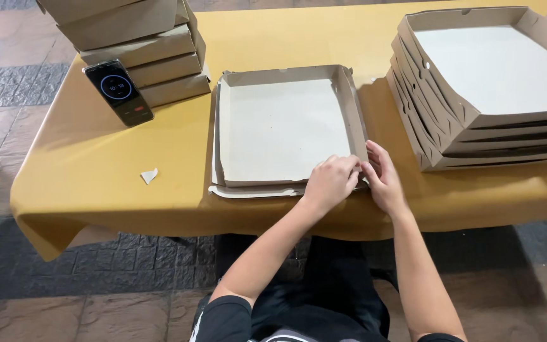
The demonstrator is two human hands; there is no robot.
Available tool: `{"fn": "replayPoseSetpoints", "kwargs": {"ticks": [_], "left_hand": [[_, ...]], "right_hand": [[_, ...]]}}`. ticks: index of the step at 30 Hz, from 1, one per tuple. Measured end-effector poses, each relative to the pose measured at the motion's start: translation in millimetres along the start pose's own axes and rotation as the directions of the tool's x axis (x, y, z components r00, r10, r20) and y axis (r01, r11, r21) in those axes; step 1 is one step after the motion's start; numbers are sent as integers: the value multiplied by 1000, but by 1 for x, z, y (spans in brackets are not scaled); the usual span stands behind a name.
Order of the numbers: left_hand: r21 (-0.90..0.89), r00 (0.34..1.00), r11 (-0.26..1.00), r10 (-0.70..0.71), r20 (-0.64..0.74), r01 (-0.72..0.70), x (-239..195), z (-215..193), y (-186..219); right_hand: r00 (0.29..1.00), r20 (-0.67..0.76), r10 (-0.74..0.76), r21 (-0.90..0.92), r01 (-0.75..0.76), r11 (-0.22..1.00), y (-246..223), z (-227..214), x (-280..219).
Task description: The person assembles flat cardboard boxes by folding and interlocking the side flaps. They repeatedly pick up a flat box, fold the sides into shape, and place the assembled box onto a growing stack on the table.
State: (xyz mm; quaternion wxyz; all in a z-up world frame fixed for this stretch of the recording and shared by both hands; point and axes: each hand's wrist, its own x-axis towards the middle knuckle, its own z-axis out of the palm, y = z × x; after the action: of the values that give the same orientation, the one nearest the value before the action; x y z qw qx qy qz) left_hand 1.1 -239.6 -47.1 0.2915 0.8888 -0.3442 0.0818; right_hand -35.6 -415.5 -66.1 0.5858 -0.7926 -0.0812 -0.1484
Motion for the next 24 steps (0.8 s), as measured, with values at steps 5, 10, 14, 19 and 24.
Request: {"fn": "replayPoseSetpoints", "kwargs": {"ticks": [5,10,14,19,24], "left_hand": [[139,999,990,-9,-51,16,5,11,-5],[80,999,997,-9,-41,12,6,0,-1],[22,998,999,-23,-62,25,-5,-18,-3],[39,993,998,-52,-110,57,-26,-53,-26],[112,973,986,-101,-209,127,-64,-96,-74]], "right_hand": [[999,-19,-47,-50,46,998,-10,4,-3],[992,-45,-120,-173,111,979,-6,4,-2],[989,-121,-81,-35,77,996,-10,5,-4],[969,-181,-167,-252,119,961,-31,22,-4],[913,-128,-387,-645,220,732,-54,56,-5]]}}
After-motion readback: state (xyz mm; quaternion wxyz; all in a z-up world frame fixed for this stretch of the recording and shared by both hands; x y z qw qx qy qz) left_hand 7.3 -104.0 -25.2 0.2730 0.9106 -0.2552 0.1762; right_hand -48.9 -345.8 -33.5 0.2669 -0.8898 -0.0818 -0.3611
